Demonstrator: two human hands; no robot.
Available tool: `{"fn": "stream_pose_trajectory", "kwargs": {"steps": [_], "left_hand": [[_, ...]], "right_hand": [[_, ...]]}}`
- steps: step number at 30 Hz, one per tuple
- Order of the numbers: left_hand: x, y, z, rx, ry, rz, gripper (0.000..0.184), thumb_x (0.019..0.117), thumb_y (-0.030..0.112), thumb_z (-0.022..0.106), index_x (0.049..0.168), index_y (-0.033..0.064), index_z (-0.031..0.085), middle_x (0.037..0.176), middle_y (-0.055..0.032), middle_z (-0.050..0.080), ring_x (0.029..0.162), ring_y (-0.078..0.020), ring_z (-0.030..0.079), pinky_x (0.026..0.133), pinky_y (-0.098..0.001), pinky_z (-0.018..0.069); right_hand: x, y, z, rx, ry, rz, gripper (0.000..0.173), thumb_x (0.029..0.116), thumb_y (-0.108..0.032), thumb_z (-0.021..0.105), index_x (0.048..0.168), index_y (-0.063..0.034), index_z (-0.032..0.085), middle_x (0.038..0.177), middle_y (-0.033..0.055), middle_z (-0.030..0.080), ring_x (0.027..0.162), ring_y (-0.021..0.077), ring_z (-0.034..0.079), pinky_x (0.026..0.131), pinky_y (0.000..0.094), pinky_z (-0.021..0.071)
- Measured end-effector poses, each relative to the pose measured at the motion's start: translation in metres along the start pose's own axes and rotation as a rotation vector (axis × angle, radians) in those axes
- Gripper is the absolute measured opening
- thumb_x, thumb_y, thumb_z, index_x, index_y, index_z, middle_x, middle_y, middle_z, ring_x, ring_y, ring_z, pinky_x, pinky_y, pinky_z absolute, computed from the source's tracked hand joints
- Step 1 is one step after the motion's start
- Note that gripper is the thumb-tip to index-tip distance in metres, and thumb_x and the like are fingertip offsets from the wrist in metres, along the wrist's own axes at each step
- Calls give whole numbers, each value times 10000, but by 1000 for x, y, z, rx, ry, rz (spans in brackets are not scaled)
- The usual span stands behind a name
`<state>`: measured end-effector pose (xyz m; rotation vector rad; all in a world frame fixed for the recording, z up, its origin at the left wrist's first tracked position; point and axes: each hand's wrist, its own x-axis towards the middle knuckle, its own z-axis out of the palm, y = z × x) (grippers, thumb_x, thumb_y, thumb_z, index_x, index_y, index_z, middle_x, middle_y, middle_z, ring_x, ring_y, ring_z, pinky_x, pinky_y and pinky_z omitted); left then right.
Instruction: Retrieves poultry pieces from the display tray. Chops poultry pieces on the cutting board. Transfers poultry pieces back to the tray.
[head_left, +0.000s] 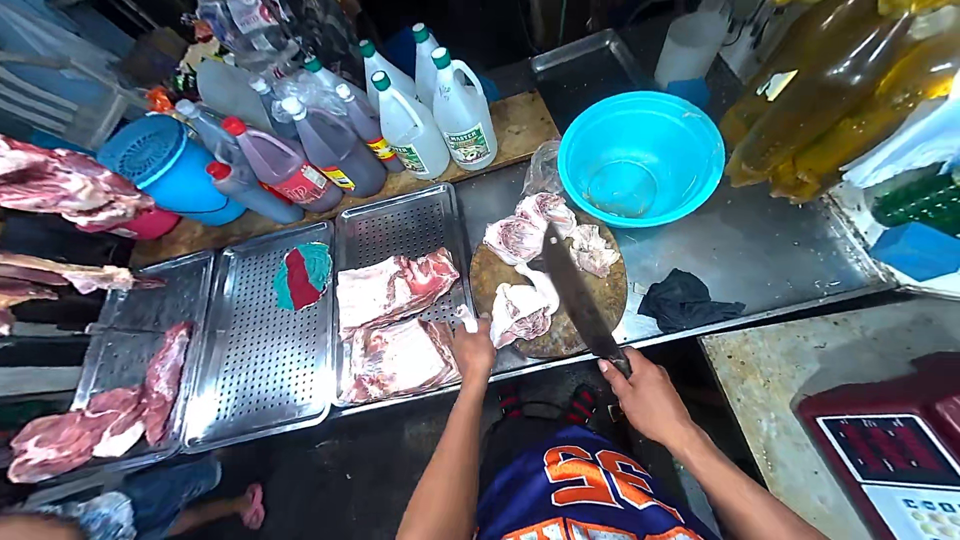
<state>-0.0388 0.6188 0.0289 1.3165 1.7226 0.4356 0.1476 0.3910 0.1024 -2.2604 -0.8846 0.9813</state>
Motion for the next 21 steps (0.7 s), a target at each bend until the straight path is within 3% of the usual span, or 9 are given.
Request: {"fn": "stream_pose_trajectory", "kwargs": {"steps": [3,5,8,10,12,14,17,19,21], "left_hand": [[-1,-4,-3,0,-46,1,497,1007,511,597,1180,47,648,854,-132,669,604,-239,634,571,-457,568],[0,-6,-4,-15,-72,-8,486,1015,505,584,1184,53,645,843,-123,661,591,-232,626,560,-448,565],[0,-4,-5,21,-83,7,492,1007,500,590,1210,58,661,929,-138,697,734,-259,682,687,-500,585],[-4,-1,-7,46,-97,32,503,1006,494,587,1235,51,655,977,-144,713,836,-277,704,769,-525,585],[-6,-1,-9,79,-113,40,531,1010,506,577,1267,47,647,1011,-153,721,894,-285,715,820,-534,584],[-4,-3,-10,74,-119,48,522,1015,496,575,1260,42,650,1024,-159,724,933,-292,713,861,-543,575],[1,-11,-10,30,-124,39,508,1019,488,577,1265,49,647,1003,-157,709,863,-287,703,783,-530,584],[8,-15,-13,-50,-129,-9,470,1020,468,586,1257,67,654,976,-146,708,770,-267,695,692,-500,592],[6,-30,-15,-202,-141,-99,409,1032,411,587,1213,46,625,859,-134,673,567,-226,624,507,-421,557]], "right_hand": [[11,-45,-15,-67,-32,-113,376,1048,-471,511,1128,-121,623,744,27,611,645,181,627,634,421,556],[10,-89,-32,-15,84,-277,373,1048,-442,519,1104,-93,641,711,17,595,607,159,600,589,393,538],[4,-158,-52,236,354,-620,269,1036,-373,563,1027,-113,632,657,-63,613,525,56,609,476,281,562],[0,-198,-55,407,492,-854,219,1042,-304,574,1072,-88,588,698,-50,626,550,74,623,469,297,576],[8,-202,-28,459,586,-942,275,1045,-331,584,1067,-57,574,706,-12,625,559,105,628,476,332,582],[24,-149,30,177,545,-693,391,1038,-381,578,1066,7,622,723,47,668,603,143,670,571,352,612],[53,-67,96,-343,-13,-31,526,1079,-477,417,1284,-16,566,1032,184,705,972,349,723,857,551,589],[64,-60,99,-420,-167,111,529,1083,-487,400,1291,-27,559,1090,195,700,1033,365,712,880,559,580],[54,-59,93,-456,-212,147,516,1083,-487,400,1282,-39,557,1082,195,701,1031,369,712,870,564,581]]}}
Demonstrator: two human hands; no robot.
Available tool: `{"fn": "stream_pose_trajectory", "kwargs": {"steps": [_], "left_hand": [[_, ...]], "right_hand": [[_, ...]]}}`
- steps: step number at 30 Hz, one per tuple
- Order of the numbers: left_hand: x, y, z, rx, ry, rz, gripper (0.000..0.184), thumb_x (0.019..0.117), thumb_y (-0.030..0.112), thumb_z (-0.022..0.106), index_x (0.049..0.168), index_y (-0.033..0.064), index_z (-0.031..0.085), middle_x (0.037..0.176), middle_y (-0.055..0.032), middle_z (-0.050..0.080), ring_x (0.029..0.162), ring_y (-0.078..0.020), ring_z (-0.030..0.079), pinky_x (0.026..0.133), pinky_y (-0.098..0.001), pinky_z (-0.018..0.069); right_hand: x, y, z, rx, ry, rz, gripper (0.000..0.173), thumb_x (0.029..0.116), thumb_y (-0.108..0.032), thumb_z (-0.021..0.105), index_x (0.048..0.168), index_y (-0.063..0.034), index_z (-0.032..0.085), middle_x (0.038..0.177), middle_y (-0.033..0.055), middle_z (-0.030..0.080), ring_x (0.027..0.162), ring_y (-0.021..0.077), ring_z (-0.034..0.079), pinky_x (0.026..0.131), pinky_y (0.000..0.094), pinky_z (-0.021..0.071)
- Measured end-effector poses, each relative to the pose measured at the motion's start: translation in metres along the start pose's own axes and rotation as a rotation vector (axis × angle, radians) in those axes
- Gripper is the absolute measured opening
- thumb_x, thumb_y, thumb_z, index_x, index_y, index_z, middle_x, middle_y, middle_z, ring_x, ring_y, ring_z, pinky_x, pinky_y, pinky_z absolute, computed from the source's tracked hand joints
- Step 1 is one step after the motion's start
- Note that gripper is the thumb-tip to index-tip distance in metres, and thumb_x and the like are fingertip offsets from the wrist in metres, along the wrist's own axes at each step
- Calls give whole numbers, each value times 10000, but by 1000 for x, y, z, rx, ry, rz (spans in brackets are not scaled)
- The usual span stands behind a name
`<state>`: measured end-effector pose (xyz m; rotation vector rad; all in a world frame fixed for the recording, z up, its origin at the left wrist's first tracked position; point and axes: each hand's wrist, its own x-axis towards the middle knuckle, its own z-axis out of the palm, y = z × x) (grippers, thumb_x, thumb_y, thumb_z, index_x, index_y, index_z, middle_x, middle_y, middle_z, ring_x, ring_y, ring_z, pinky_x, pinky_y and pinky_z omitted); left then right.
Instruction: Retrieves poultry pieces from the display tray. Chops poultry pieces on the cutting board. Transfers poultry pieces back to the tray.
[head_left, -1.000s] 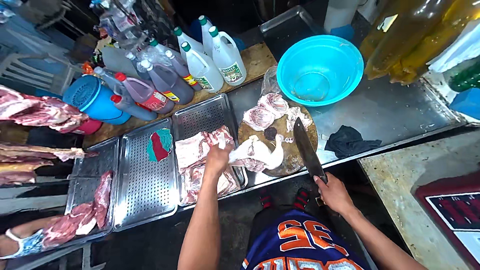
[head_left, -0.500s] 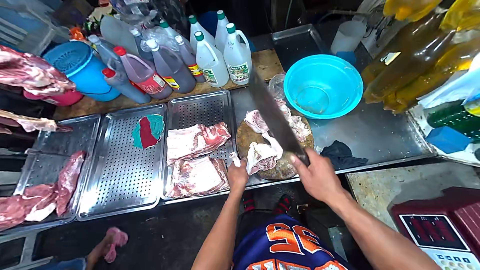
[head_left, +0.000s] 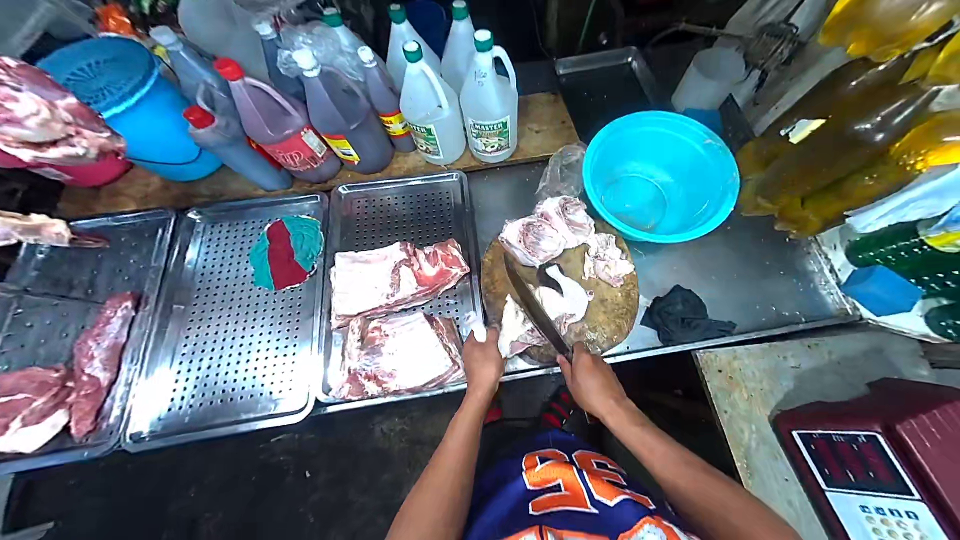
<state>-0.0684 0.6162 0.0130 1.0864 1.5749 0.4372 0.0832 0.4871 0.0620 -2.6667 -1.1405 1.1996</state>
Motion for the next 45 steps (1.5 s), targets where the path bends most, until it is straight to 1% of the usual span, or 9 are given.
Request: {"fn": "stream_pose_trajectory", "kwargs": {"steps": [9,14,19,22,28,32,38,41,45], "left_hand": [[23,-4,-74,-611,-111,105,256,1099,245,390,1090,33,533,669,-91,630,420,-144,528,364,-280,453],[18,31,-49,-626,-260,127,260,1110,259,372,1135,35,502,704,-104,639,433,-146,541,370,-271,461],[37,48,-2,11,-320,165,435,1112,407,430,1218,3,550,753,-132,650,490,-209,599,442,-350,541],[37,63,-5,798,-167,247,604,1032,533,491,1354,29,574,1111,-205,712,1045,-355,702,915,-578,554],[20,97,8,873,-272,587,333,1024,313,572,1207,68,703,1130,-156,706,1068,-305,683,971,-533,544],[42,86,51,977,-330,628,515,970,481,664,1271,63,670,1270,-171,656,1171,-333,648,1015,-550,527],[57,98,35,997,-294,565,279,973,211,636,1166,29,721,1097,-212,721,1068,-378,690,960,-604,534],[83,94,14,643,-285,379,220,968,131,605,1125,23,715,827,-102,720,643,-187,698,634,-390,623],[78,96,18,347,-376,209,262,1059,202,551,1107,-28,668,708,-87,664,512,-163,630,520,-334,587]], "right_hand": [[-19,48,-8,116,335,73,471,1070,-476,463,1222,-49,595,830,156,700,800,361,727,721,556,590],[-27,39,-19,209,218,-34,458,1060,-489,492,1197,-69,611,831,113,686,798,294,707,754,517,581],[-20,64,13,284,113,51,462,1056,-504,495,1155,-69,614,867,124,678,830,291,695,786,515,572],[-28,77,15,257,159,125,480,1053,-528,483,1192,-87,610,867,127,692,832,304,711,768,528,585],[-23,88,7,240,108,118,499,1059,-533,458,1228,-84,594,926,139,701,896,315,715,814,535,581],[-21,92,10,268,110,94,500,1058,-541,455,1223,-88,591,932,134,699,900,309,713,815,529,580],[-22,96,20,323,104,95,493,1064,-538,435,1251,-104,574,948,138,699,919,323,713,822,538,578],[-22,99,23,352,109,78,517,1064,-536,438,1263,-80,576,980,163,699,951,346,711,841,559,576],[-19,106,25,369,114,43,513,1062,-538,436,1249,-81,576,961,153,697,936,337,711,833,552,576]]}}
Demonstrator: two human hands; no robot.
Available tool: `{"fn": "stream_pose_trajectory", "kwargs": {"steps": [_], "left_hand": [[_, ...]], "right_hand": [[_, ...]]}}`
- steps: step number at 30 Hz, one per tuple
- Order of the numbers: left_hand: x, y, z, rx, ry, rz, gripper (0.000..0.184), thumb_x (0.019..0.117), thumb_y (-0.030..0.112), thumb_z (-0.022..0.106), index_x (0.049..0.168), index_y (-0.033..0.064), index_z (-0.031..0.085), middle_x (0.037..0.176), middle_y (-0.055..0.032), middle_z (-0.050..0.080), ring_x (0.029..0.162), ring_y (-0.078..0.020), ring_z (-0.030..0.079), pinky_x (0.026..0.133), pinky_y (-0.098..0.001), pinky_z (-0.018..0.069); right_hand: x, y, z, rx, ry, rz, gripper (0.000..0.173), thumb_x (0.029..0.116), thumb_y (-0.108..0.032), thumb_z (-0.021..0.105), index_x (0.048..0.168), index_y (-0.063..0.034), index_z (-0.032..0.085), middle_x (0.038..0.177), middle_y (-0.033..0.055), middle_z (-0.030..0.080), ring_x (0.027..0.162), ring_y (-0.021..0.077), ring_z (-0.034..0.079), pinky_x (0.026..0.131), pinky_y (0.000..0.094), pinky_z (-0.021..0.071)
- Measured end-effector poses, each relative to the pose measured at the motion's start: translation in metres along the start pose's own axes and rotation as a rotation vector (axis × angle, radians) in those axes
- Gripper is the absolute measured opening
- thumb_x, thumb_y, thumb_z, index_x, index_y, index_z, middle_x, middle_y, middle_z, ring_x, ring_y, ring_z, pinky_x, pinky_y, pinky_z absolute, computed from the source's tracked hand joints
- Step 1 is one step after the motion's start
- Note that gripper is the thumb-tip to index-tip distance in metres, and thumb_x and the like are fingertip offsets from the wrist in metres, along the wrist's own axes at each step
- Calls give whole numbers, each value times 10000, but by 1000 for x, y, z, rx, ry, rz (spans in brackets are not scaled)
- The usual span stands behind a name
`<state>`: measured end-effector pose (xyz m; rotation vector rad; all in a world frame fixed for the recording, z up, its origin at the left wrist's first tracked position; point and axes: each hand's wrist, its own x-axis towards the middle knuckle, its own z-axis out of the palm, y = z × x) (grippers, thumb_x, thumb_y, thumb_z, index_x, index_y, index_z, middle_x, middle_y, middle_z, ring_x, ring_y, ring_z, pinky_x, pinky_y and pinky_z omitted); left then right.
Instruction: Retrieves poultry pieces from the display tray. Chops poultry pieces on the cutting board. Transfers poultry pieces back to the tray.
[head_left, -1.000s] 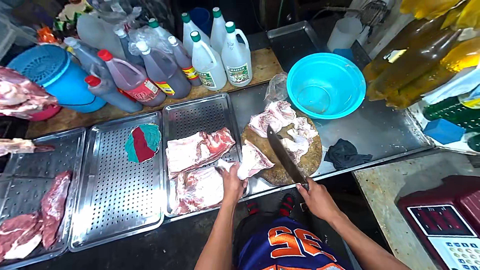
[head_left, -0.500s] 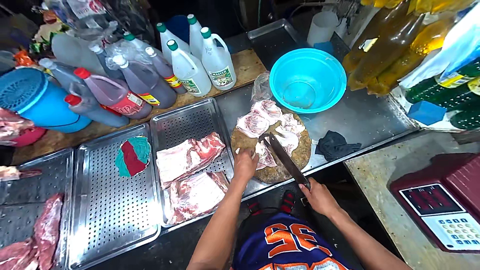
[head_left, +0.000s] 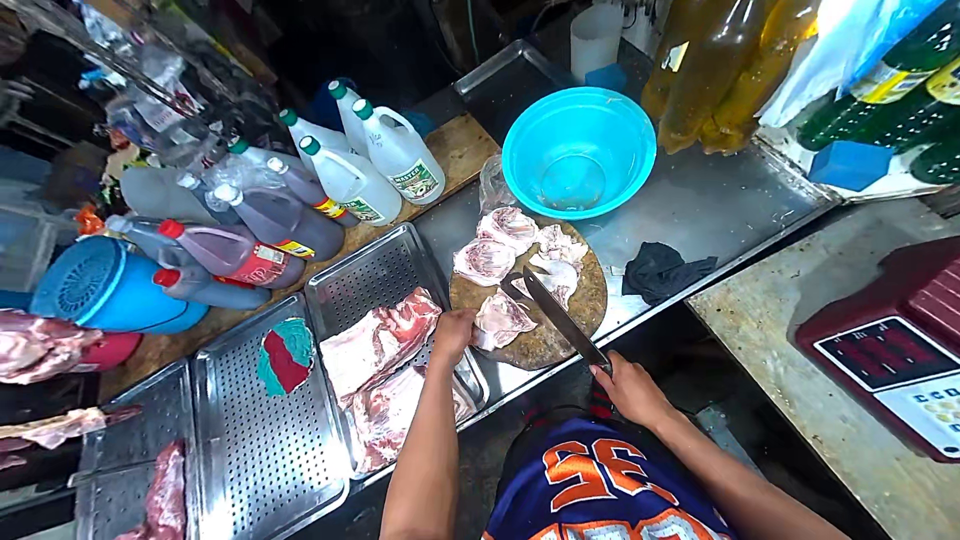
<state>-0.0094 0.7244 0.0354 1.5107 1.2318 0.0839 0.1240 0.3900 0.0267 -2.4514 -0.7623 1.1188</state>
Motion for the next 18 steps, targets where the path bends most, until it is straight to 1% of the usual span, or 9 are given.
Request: {"fn": "stream_pose_trajectory", "kwargs": {"steps": [2,4,5,6,9,12,14,16,18], "left_hand": [[2,9,7,256,-2,25,333,1025,329,614,1029,7,699,714,-78,661,532,-161,626,551,-352,584],[3,20,14,560,-24,75,334,981,350,663,1016,23,725,866,-151,697,727,-264,670,726,-497,575],[1,27,17,641,-35,105,316,979,322,670,1037,16,725,944,-187,705,859,-320,685,830,-563,554],[-3,32,18,685,-47,159,298,991,300,661,1055,15,720,981,-201,705,936,-346,685,885,-590,538],[-18,51,6,740,-100,398,235,1028,235,615,1087,33,721,980,-164,717,948,-312,696,906,-557,547],[-38,80,-20,733,-146,664,207,1031,132,599,1155,42,737,1091,-133,740,1024,-260,710,971,-518,556],[-52,108,-36,785,-167,819,185,1012,70,602,1119,46,751,1083,-117,731,1011,-243,703,950,-493,566],[-61,132,-43,880,-206,909,157,995,54,619,1062,65,761,1017,-92,707,957,-223,687,904,-461,570],[-60,138,-37,997,-258,923,143,977,67,653,1049,91,774,1029,-80,699,990,-226,680,934,-466,566]], "right_hand": [[3,2,-3,12,-12,-16,507,1063,-531,442,1246,-79,581,959,146,700,932,328,712,836,544,576],[6,4,-6,23,-31,-27,498,1060,-531,452,1227,-82,589,960,142,698,934,317,710,840,536,576],[8,6,-8,31,-45,-33,497,1060,-530,459,1224,-81,593,966,144,696,941,317,707,847,536,572],[9,6,-10,38,-58,-38,496,1059,-530,464,1220,-80,597,973,145,695,947,318,704,855,537,567],[13,9,-14,62,-70,-51,502,1054,-532,478,1213,-72,602,987,147,694,963,313,699,874,538,560],[14,11,-16,76,-75,-63,503,1054,-530,483,1205,-67,608,993,149,692,965,311,695,878,539,556],[14,11,-18,95,-86,-63,496,1054,-518,493,1201,-59,609,991,155,689,963,316,692,878,543,551],[14,12,-18,107,-95,-61,483,1056,-509,497,1195,-59,606,975,150,684,938,310,691,862,539,554],[15,11,-18,109,-95,-62,478,1056,-510,498,1185,-61,604,952,142,681,898,300,693,841,532,562]]}}
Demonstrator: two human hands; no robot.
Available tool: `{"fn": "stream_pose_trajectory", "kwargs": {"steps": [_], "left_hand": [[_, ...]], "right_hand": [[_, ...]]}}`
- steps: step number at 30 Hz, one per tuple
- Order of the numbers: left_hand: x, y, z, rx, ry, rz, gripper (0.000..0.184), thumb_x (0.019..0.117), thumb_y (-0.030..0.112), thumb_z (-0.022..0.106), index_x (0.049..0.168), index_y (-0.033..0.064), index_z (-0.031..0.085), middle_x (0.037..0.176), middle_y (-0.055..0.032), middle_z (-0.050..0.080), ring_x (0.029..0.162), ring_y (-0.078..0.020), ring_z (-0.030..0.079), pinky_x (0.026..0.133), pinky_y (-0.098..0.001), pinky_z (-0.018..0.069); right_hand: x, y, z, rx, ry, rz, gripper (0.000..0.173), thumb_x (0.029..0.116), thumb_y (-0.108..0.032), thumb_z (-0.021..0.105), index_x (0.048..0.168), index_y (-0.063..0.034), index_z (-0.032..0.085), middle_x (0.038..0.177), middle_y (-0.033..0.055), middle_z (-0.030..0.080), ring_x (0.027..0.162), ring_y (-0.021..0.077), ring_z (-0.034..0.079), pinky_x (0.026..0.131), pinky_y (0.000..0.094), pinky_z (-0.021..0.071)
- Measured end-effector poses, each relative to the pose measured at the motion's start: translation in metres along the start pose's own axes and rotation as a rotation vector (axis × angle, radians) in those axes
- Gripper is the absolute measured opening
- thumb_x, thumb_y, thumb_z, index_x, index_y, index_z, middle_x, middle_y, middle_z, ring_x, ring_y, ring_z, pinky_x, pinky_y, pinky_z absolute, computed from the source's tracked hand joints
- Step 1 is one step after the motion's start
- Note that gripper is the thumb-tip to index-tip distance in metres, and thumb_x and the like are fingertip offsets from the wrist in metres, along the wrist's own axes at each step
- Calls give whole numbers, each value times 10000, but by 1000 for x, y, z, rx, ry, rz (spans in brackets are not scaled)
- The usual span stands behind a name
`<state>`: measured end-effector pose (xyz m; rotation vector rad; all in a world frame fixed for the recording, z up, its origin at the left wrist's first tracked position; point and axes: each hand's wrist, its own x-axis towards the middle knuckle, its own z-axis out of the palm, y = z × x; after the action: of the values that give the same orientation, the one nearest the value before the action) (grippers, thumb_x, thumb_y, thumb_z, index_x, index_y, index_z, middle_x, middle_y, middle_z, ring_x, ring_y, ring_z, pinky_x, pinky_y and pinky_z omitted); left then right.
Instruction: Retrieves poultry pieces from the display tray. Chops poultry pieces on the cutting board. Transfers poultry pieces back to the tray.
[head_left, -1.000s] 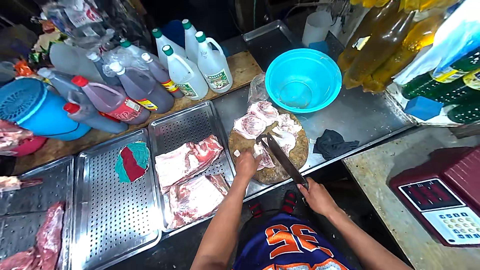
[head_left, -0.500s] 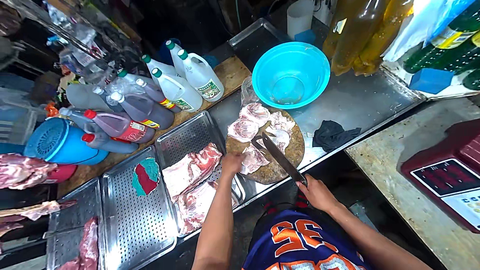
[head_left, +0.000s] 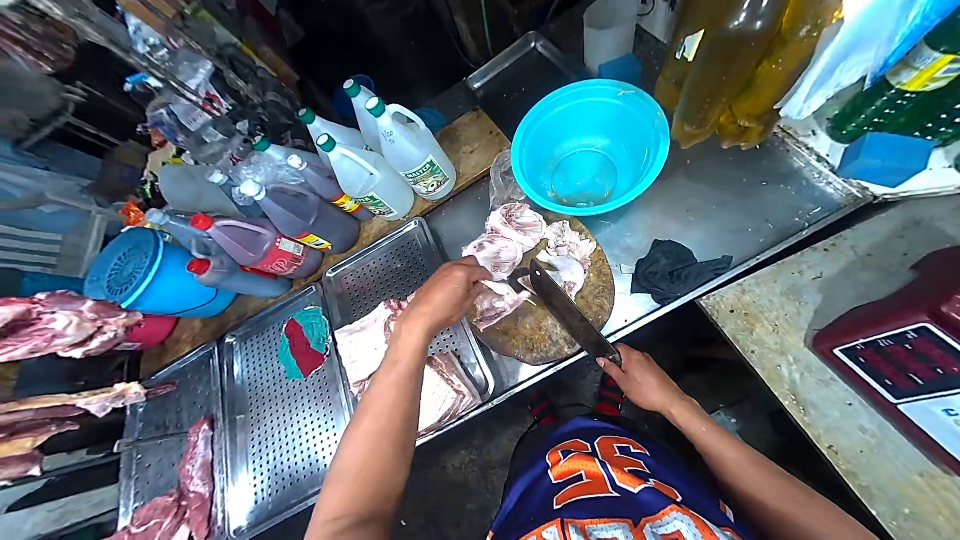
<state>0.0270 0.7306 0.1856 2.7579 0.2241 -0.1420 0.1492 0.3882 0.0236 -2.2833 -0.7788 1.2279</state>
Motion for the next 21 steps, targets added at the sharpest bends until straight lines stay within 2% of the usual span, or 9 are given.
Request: {"fn": "stream_pose_trajectory", "kwargs": {"steps": [3,5,6,8,11,14,15,17,21], "left_hand": [[-2,-15,72,60,-60,-60,130,930,58,688,1015,91,780,1104,-117,698,1075,-287,671,977,-512,555],[-16,-27,126,-22,-79,-186,207,966,45,609,1097,81,765,1210,-145,682,1168,-305,649,1048,-513,520],[-23,-29,140,-104,-45,-259,248,979,44,576,1145,82,756,1249,-143,675,1195,-292,643,1066,-498,512],[-29,-25,143,-301,47,-393,315,964,50,581,1242,82,726,1281,-129,671,1183,-248,652,1051,-459,529],[-21,-16,131,-397,88,-591,504,939,188,660,1425,76,591,1325,-163,649,1207,-292,641,1044,-526,519],[2,1,137,-245,12,-711,477,980,391,661,1367,112,655,1328,-209,625,1195,-372,631,1015,-592,517],[8,11,140,-181,-36,-751,474,983,408,653,1347,104,662,1350,-230,599,1170,-399,642,988,-606,534],[12,27,144,-92,-108,-791,417,1003,328,629,1284,20,646,1331,-261,597,1146,-435,649,958,-610,544],[0,25,136,-119,-103,-806,322,1021,264,601,1223,27,684,1231,-223,661,1141,-394,660,970,-582,545]], "right_hand": [[0,-1,-1,-6,-6,2,467,1054,-508,506,1168,-66,602,912,128,672,827,280,692,795,517,573],[1,-1,0,-3,-11,10,464,1053,-513,503,1174,-76,604,895,123,673,790,274,692,771,511,581],[1,-1,0,-2,-8,15,464,1053,-514,502,1182,-80,605,896,123,676,790,274,694,771,512,583],[-2,-2,1,2,6,30,485,1049,-519,504,1210,-72,609,931,137,685,836,290,698,804,533,577],[0,1,2,19,8,36,479,1050,-518,506,1200,-74,607,897,126,676,785,274,691,767,516,583],[5,7,1,48,-22,43,465,1049,-521,511,1183,-85,600,820,104,660,665,243,676,670,474,599],[5,6,0,48,-24,46,460,1047,-523,513,1182,-92,603,813,97,657,660,238,671,667,471,598],[0,2,1,53,-9,48,451,1041,-529,519,1184,-112,615,818,85,660,676,232,669,681,471,589],[-16,-9,20,263,32,39,396,1038,-501,543,1159,-131,616,726,43,639,578,188,651,581,413,600]]}}
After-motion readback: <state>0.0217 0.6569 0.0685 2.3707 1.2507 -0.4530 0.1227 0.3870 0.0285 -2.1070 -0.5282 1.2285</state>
